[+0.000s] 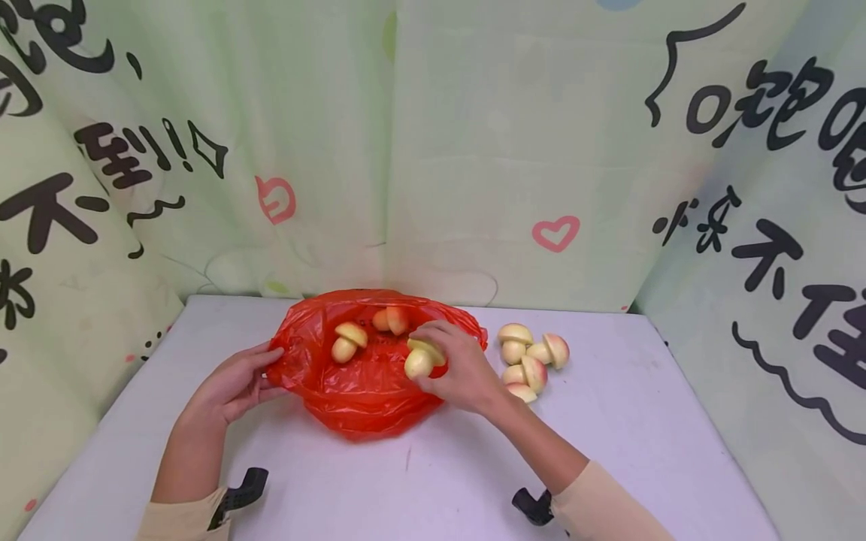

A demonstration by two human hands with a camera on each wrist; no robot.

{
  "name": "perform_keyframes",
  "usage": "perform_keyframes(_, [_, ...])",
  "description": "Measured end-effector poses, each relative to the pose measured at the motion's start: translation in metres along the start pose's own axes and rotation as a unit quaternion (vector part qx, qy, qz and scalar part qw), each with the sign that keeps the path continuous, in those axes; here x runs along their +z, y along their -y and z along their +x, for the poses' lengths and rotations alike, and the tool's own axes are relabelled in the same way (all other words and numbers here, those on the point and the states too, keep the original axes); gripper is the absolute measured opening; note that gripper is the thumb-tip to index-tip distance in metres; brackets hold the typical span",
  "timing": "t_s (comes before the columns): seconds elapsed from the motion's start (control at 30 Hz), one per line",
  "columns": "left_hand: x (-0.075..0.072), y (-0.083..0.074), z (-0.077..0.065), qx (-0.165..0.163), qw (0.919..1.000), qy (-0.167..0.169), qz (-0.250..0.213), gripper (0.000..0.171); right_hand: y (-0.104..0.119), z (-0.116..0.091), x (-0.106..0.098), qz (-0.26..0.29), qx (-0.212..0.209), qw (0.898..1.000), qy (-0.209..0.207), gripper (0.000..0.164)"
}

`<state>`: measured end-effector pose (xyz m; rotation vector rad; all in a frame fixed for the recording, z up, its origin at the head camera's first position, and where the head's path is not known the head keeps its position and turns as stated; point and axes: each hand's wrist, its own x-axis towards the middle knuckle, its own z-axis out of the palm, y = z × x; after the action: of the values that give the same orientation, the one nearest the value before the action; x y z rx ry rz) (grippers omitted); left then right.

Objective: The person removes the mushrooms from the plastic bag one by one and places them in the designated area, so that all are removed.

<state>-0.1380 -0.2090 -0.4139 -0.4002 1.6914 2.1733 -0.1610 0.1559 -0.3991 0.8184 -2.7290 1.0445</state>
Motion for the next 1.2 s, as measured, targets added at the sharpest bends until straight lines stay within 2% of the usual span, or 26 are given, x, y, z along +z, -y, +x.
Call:
perform_keyframes(0.4, [0.0, 0.0, -0.001, 0.002, 1.0, 0.002, 0.0, 0.057, 0.005, -0.016, -0.015, 0.006, -0.007, 1.0, -0.024, 0.057])
perform_keyframes(0.83, [0.001, -0.001, -0.001, 0.005, 1.0, 0.001, 0.001, 0.057, -0.007, -0.028, -0.026, -0.001, -0.02, 0.998, -0.055, 0.056])
perform_keyframes(1.2, [0.0, 0.0, -0.001, 0.003, 1.0, 0.005, 0.003, 0.058, -0.016, -0.036, -0.041, -0.015, 0.003, 0.997, -0.073, 0.058])
